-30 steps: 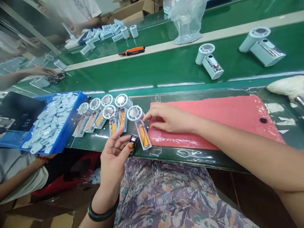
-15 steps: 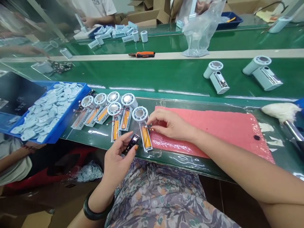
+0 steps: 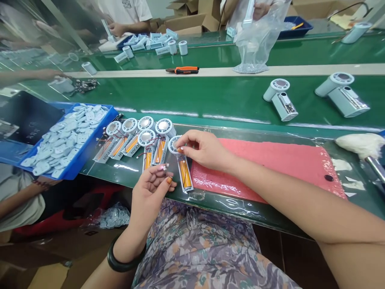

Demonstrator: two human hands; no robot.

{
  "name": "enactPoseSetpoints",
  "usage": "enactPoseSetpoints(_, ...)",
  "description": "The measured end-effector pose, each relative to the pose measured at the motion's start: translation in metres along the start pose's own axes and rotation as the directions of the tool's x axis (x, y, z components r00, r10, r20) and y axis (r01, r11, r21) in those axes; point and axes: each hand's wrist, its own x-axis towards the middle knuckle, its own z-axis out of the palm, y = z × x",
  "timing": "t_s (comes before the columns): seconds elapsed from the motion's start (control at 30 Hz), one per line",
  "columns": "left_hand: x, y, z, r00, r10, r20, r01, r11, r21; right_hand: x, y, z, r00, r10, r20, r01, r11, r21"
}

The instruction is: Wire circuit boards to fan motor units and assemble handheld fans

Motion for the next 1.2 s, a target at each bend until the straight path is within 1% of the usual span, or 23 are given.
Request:
enactPoseSetpoints(0.03, 0.002, 0.003, 0.001, 0.999, -0.037, 0.013, 0.038, 0.997, -0.073, 0.002, -0.002, 0.003, 1.0, -0.012, 0.017, 0.012, 1.0, -0.004)
enactPoseSetpoints(0.1, 0.004, 0.006, 0.002, 0.997, -0.069, 0.029, 0.073, 0.982, -0.173, 0.005, -0.006, 0.008, 0.995, -0.066, 0.072, 0.069, 0.997, -0.043)
enactPoseSetpoints(0.17, 0.006, 0.007, 0.002, 0.996, -0.082, 0.036, 0.088, 0.969, -0.232, 0.005, -0.012, 0.012, 0.984, -0.112, 0.142, 0.128, 0.985, -0.116)
enactPoseSetpoints(0.23, 0.006, 0.005, 0.002, 0.994, -0.095, 0.05, 0.105, 0.961, -0.257, 0.004, -0.018, 0.014, 0.976, -0.099, 0.195, 0.139, 0.969, -0.204)
enactPoseSetpoints(0.27, 0.006, 0.004, 0.002, 0.994, -0.092, 0.053, 0.103, 0.962, -0.254, 0.003, -0.021, 0.015, 0.976, -0.072, 0.206, 0.125, 0.959, -0.256)
enactPoseSetpoints(0.33, 0.005, 0.002, 0.002, 0.998, -0.053, 0.037, 0.059, 0.974, -0.217, 0.001, -0.027, 0.016, 0.98, -0.009, 0.2, 0.085, 0.923, -0.375)
enactPoseSetpoints(0.43, 0.006, 0.002, 0.003, 0.999, 0.047, 0.008, -0.046, 0.994, -0.098, 0.0, -0.036, 0.02, 0.982, 0.057, 0.178, 0.053, 0.829, -0.557)
enactPoseSetpoints(0.5, 0.007, 0.004, 0.005, 0.997, 0.083, -0.005, -0.083, 0.996, -0.033, 0.0, -0.041, 0.023, 0.977, 0.08, 0.199, 0.065, 0.772, -0.632)
enactPoseSetpoints(0.57, 0.009, 0.007, 0.007, 0.995, 0.095, -0.032, -0.095, 0.995, 0.014, 0.0, -0.044, 0.024, 0.967, 0.085, 0.239, 0.102, 0.732, -0.674)
enactPoseSetpoints(0.7, 0.013, 0.009, 0.01, 0.991, 0.106, -0.077, -0.099, 0.991, 0.086, -0.001, -0.043, 0.024, 0.957, 0.064, 0.283, 0.162, 0.691, -0.704)
enactPoseSetpoints(0.77, 0.014, 0.009, 0.009, 0.99, 0.114, -0.084, -0.106, 0.99, 0.093, -0.003, -0.04, 0.021, 0.954, 0.04, 0.296, 0.18, 0.714, -0.676)
enactPoseSetpoints(0.87, 0.016, 0.01, 0.008, 0.992, 0.1, -0.082, -0.093, 0.992, 0.084, -0.005, -0.033, 0.017, 0.956, -0.035, 0.292, 0.214, 0.763, -0.609)
enactPoseSetpoints(0.97, 0.017, 0.01, 0.006, 0.994, 0.081, -0.073, -0.075, 0.994, 0.075, -0.007, -0.025, 0.016, 0.952, -0.121, 0.28, 0.275, 0.74, -0.614)
enactPoseSetpoints(1.03, 0.017, 0.01, 0.005, 0.995, 0.076, -0.067, -0.071, 0.995, 0.072, -0.008, -0.022, 0.017, 0.948, -0.151, 0.281, 0.298, 0.729, -0.616)
enactPoseSetpoints(1.1, 0.017, 0.008, 0.005, 0.996, 0.067, -0.051, -0.064, 0.996, 0.059, -0.008, -0.02, 0.017, 0.952, -0.15, 0.267, 0.285, 0.753, -0.594)
enactPoseSetpoints(1.2, 0.014, 0.005, 0.005, 0.997, 0.074, -0.023, -0.074, 0.997, 0.02, -0.007, -0.02, 0.017, 0.966, -0.124, 0.225, 0.232, 0.795, -0.56)
